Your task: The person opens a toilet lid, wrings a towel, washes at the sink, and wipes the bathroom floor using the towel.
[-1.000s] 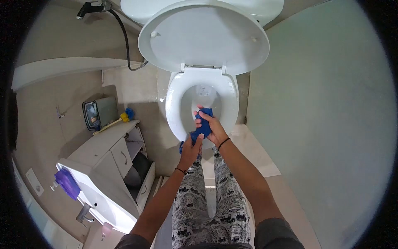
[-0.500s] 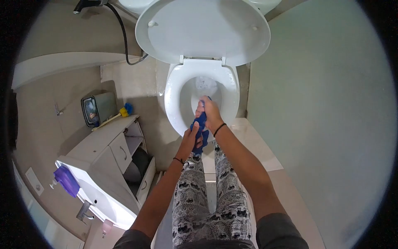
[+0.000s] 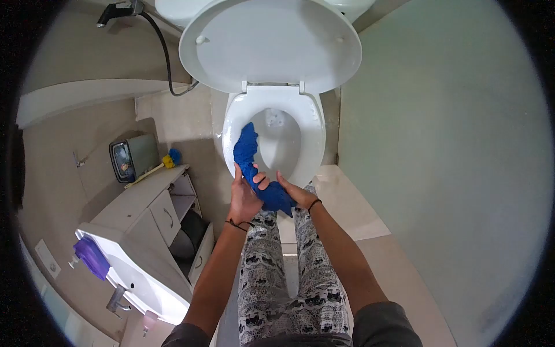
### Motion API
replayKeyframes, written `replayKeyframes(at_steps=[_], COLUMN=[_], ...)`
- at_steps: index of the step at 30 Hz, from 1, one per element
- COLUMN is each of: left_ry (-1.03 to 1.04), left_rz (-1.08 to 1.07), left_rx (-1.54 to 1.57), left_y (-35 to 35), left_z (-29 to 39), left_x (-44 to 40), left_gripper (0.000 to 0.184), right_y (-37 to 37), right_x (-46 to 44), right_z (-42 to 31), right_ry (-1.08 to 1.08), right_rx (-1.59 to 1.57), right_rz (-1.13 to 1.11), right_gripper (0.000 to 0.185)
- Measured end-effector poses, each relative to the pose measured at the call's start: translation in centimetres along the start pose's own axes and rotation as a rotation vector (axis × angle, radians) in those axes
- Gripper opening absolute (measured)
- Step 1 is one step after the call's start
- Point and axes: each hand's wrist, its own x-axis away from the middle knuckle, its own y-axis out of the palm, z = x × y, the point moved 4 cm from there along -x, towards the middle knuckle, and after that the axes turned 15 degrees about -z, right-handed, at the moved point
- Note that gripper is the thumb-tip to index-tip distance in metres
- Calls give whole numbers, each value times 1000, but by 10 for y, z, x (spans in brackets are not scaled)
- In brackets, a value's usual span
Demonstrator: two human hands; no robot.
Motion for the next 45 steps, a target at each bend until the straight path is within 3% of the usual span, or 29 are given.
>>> replayKeyframes(at_steps=[3,5,6,7,9,10,13,14,16,18,19,21,22,23,25,28,29,30,32,33,34,35,36,37,39,41,43,44,45], left_ry=[22,122,120,161,202,209,198,184,195,377,447,299,279,216,82,54,-100,-95,-531,-533,-616,-676,-658,-653,-875,-860,-611,-512,-512], left_rz=[18,36,37,81,120,172,296,368,309,342,204,102,47,-38,-202,-418,-296,-291,-131,-135,-264,-376,-294,-293,-162,-162,-80,-48,-52], left_rx=[-17,-112,-113,-220,-328,-421,-639,-763,-837,-1071,-1101,-1503,-1995,-2095,-2314,-2053,-1924,-1926,-1609,-1610,-1236,-855,-694,-694,-204,-272,-354,-404,-406], left_y=[-4,-3,-4,-6,-9,-10,-28,-35,-34,-14,-8,28,14,26,54,46,32,25,30,23,20,20,16,15,8,10,11,22,21], left_z=[2,7,7,8,8,7,10,17,23,25,25,27,28,30,29,26,26,27,24,26,23,18,12,10,-4,-5,1,5,6], left_x=[3,4,5,6,6,9,18,21,24,31,28,35,40,42,44,34,33,33,33,32,34,38,46,46,53,55,53,54,54], left_gripper=[52,52,52,52,53,53,52,52,51,47,39,35,41,47,65,65,59,59,46,46,46,50,75,75,98,89,78,64,64], right_y=[4,16,25,30,27,27,25,29,42,60,66,67,68,75,82,89,89,82,87,84,85,88,92,93,99,105,107,102,103], right_x=[12,23,31,37,49,51,59,63,79,89,91,95,97,105,115,113,111,106,107,106,107,108,109,107,106,107,111,113,118], right_z=[20,13,1,-2,-12,-15,-39,-45,-56,-68,-74,-80,-84,-96,-104,-110,-114,-117,-136,-134,-132,-131,-129,-123,-112,-107,-113,-115,-120], right_ry=[7,-323,-478,-481,-469,-471,-543,-547,-611,-592,-575,-593,-609,-609,-225,-200,-161,-161,-650,-606,-606,-653,-700,-658,-723,-689,-664,-614,-686], right_rx=[-215,-347,-431,-432,-23,-24,677,678,735,793,857,826,792,793,420,414,459,463,1152,1196,1195,1385,1577,1646,1756,1757,1778,1698,1555], right_rz=[-80,-90,-354,-353,4,4,355,351,310,265,221,165,108,110,36,13,12,7,-22,-5,-3,65,133,148,174,199,423,384,330], right_gripper=[107,108,93,93,82,82,61,61,50,50,50,49,48,48,47,47,48,48,49,50,50,49,47,46,44,50,54,69,80])
